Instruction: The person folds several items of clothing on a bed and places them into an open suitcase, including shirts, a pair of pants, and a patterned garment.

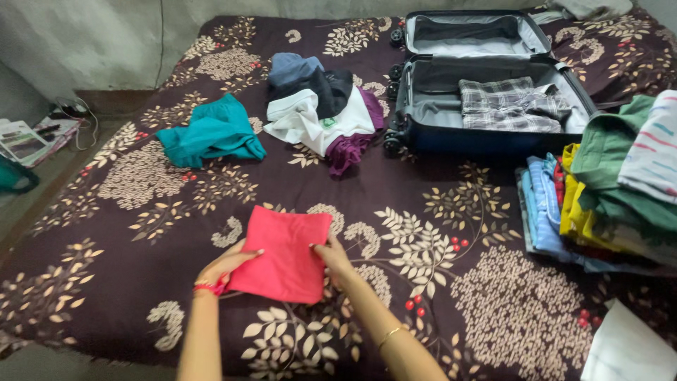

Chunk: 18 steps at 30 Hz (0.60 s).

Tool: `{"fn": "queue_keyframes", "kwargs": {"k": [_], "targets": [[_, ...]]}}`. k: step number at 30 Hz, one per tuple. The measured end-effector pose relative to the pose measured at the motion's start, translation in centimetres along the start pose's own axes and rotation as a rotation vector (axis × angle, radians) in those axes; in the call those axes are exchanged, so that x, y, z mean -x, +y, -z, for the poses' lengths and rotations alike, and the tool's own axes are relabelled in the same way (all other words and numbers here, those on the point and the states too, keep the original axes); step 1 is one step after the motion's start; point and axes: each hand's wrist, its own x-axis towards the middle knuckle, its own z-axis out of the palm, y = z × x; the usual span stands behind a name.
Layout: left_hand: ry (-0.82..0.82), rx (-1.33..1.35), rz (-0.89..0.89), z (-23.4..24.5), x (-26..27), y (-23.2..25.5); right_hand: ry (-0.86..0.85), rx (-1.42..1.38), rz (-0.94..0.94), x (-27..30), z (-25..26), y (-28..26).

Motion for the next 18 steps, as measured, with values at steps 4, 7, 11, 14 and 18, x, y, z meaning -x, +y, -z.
{"fn": "queue_keyframes", "kwargs": {"k": [4, 7, 11, 14, 18], "targets": [[-0.103, 0.164, -0.065, -0.1, 1.3, 1.3, -0.115, -0.163, -0.098, -0.4, 1.0, -1.1], [-0.093, 0.247, 0.026, -1.3, 1.5, 2.9, -0.229, -0.313, -0.015, -1.1, 2.5, -1.2], [-0.064, 0.327, 0.012, -4.7, 4.0, 7.6, -0.255, -0.224, 0.047, 0.6, 6.1, -6.2], [-0.112, 0.472, 0.023, -7.1, 4.8, 13.0, -0.173, -0.081, -0.023, 2.1, 8.8, -11.8], [-0.143, 0.373, -0.060, -9.5, 4.0, 20.1, -0.097, -0.003, 0.105, 2.9, 12.7, -18.0]]}}
